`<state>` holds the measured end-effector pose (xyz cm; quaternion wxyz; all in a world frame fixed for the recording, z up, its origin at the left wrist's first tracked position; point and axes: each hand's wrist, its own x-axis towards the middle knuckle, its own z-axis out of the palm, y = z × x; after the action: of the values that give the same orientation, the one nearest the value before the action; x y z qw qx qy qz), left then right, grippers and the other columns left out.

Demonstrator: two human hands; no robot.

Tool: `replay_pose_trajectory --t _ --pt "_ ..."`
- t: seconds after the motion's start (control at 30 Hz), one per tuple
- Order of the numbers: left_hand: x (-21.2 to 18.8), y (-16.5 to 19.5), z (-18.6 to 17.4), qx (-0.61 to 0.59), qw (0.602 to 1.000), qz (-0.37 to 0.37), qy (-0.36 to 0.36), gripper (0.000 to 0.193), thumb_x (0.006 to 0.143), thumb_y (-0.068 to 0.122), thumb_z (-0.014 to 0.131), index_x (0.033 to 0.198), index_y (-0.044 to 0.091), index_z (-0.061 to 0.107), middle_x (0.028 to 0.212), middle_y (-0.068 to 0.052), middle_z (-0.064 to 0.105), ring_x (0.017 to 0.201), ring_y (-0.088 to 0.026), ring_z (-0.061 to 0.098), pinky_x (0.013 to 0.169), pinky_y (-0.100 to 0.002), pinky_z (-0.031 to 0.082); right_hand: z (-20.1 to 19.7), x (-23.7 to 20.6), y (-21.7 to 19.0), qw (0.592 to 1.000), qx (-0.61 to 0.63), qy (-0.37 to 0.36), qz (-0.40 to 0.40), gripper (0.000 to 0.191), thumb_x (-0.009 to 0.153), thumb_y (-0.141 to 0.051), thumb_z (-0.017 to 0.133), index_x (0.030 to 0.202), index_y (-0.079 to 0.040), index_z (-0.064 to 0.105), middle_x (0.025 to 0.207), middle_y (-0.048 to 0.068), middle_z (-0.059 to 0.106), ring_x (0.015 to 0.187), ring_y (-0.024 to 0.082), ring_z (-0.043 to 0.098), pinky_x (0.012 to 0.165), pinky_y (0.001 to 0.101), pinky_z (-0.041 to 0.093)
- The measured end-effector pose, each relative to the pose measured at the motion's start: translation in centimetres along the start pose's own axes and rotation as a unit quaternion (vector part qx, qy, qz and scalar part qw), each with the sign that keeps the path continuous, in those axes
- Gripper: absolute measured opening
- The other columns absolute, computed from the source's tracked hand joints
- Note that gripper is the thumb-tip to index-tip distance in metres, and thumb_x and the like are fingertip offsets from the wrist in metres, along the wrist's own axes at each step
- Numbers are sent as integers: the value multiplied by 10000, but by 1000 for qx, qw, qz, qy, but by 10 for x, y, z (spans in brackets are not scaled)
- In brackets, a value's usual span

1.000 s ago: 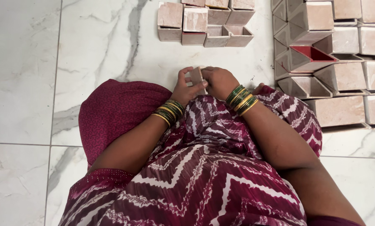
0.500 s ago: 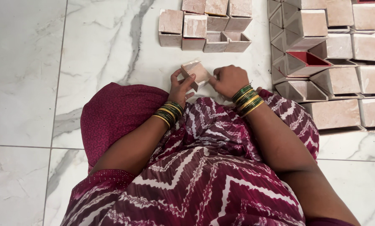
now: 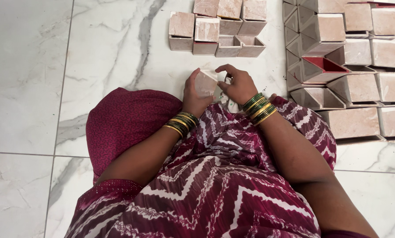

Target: The person sits on the floor and wipes small marble boxes one at a time with a cloth, turning each box to clean its surfaces, then stacks the cleaned boxes with others on the floor.

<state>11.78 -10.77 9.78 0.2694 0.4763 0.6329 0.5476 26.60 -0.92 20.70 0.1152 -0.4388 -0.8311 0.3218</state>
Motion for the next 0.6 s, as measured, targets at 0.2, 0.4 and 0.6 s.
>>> replay_pose_trajectory --t 0.2,0.4,0.6 --pt "-6 15 -5 113 992 58 -22 1093 660 20 835 1592 159 282 1455 -196 525 1387 -403 482 1196 -525 371 -6 -2 1 993 -99 12 -57 471 806 -125 726 1268 -204 671 1126 95 712 862 294 735 800 427 593" --pt "-3 21 -1 137 984 -66 -97 1182 645 14 849 1609 220 196 1445 -243 457 1380 -426 426 1125 -502 422 -11 -11 -17 957 -246 -113 -105 788 801 -123 728 1514 -257 420 1549 74 447 843 328 730 720 444 604" --pt "-8 25 -3 145 985 12 -98 1171 680 6 867 1607 231 186 1460 -184 503 1395 -419 435 1125 -518 437 -5 -14 -23 923 -294 -203 -145 960 699 -192 827 1529 -172 344 1593 59 351 875 314 730 705 446 604"
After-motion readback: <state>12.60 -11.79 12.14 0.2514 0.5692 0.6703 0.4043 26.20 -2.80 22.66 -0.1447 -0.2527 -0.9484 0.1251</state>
